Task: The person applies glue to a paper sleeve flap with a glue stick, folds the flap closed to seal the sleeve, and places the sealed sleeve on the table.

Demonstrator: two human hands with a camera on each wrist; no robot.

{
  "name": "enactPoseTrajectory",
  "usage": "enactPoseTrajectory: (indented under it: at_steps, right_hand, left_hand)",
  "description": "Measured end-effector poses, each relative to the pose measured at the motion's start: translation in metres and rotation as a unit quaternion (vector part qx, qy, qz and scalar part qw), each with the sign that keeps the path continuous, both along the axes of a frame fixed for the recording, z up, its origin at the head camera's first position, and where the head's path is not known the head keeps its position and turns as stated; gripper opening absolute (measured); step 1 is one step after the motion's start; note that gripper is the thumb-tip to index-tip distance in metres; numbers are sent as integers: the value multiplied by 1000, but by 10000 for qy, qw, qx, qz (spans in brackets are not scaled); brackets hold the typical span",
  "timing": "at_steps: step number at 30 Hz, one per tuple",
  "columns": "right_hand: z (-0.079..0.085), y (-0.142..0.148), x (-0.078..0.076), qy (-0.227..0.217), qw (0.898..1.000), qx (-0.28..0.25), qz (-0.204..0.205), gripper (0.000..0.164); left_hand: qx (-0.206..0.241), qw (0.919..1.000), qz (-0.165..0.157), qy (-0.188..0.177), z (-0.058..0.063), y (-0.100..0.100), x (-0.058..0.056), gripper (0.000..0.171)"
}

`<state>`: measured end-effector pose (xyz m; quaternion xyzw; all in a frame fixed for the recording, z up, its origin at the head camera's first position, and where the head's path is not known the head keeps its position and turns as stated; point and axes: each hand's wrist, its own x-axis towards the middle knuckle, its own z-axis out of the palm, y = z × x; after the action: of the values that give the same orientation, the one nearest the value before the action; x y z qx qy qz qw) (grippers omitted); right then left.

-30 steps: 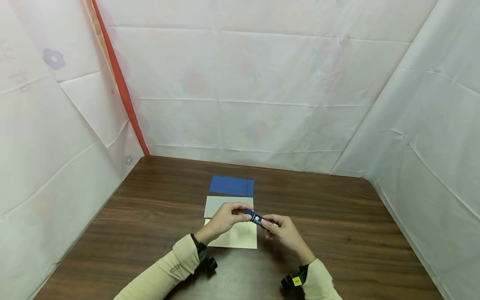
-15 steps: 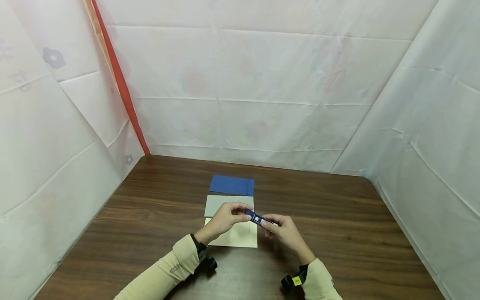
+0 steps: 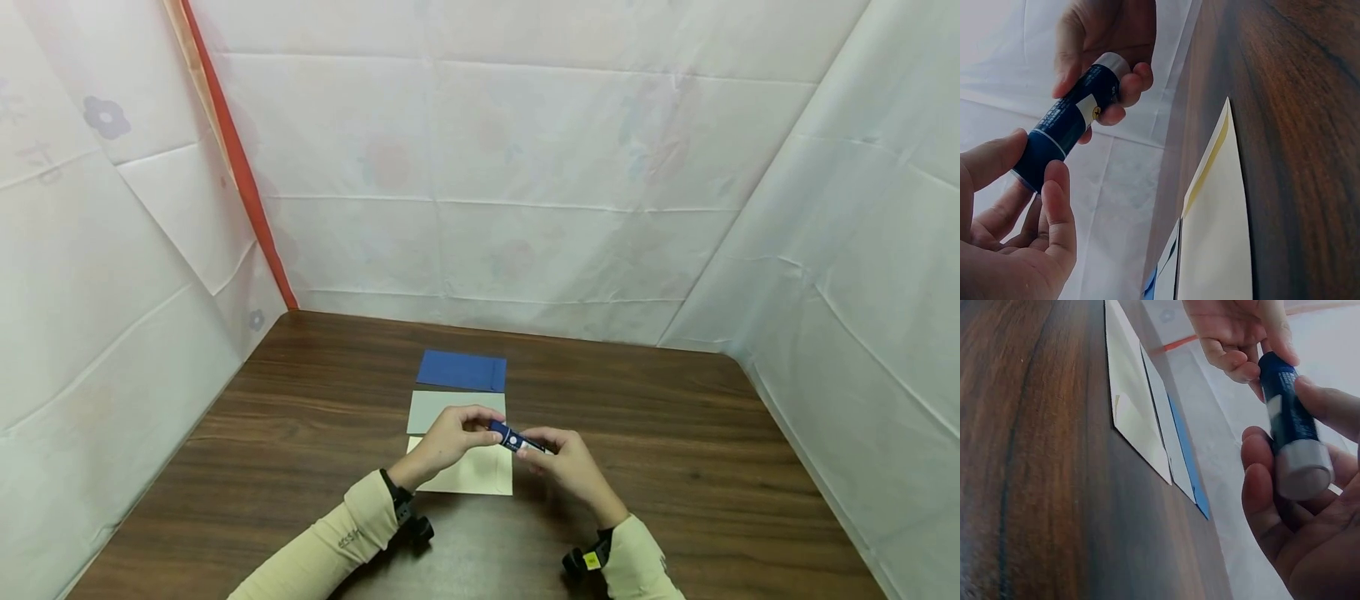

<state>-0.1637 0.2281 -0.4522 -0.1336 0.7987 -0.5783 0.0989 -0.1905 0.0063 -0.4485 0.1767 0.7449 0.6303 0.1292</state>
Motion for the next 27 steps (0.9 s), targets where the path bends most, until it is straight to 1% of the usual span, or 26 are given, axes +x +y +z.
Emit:
enactPoseTrajectory:
  at_steps: [2, 8, 13, 19, 27]
  right_hand:
    - [1, -1, 0, 87, 9998, 153, -19, 33]
    - [3, -2, 0, 159, 9985, 513, -127, 31]
    - [6, -4, -1, 279, 9971, 710, 9, 33]
    - [9, -6, -1, 433, 9956, 828, 107, 31]
    - [11, -10, 0, 481, 9958, 759, 165, 29]
  left_hand:
    - [6, 10000, 2, -11, 0, 0, 1, 30]
    - [13, 10000, -23, -43, 1, -2, 2, 27]
    - [39, 10000, -45, 8, 4, -3, 3, 26]
    - [-14, 9999, -63, 81, 5, -3, 3, 29]
    - [-91, 9999, -103, 99, 6, -4, 3, 31]
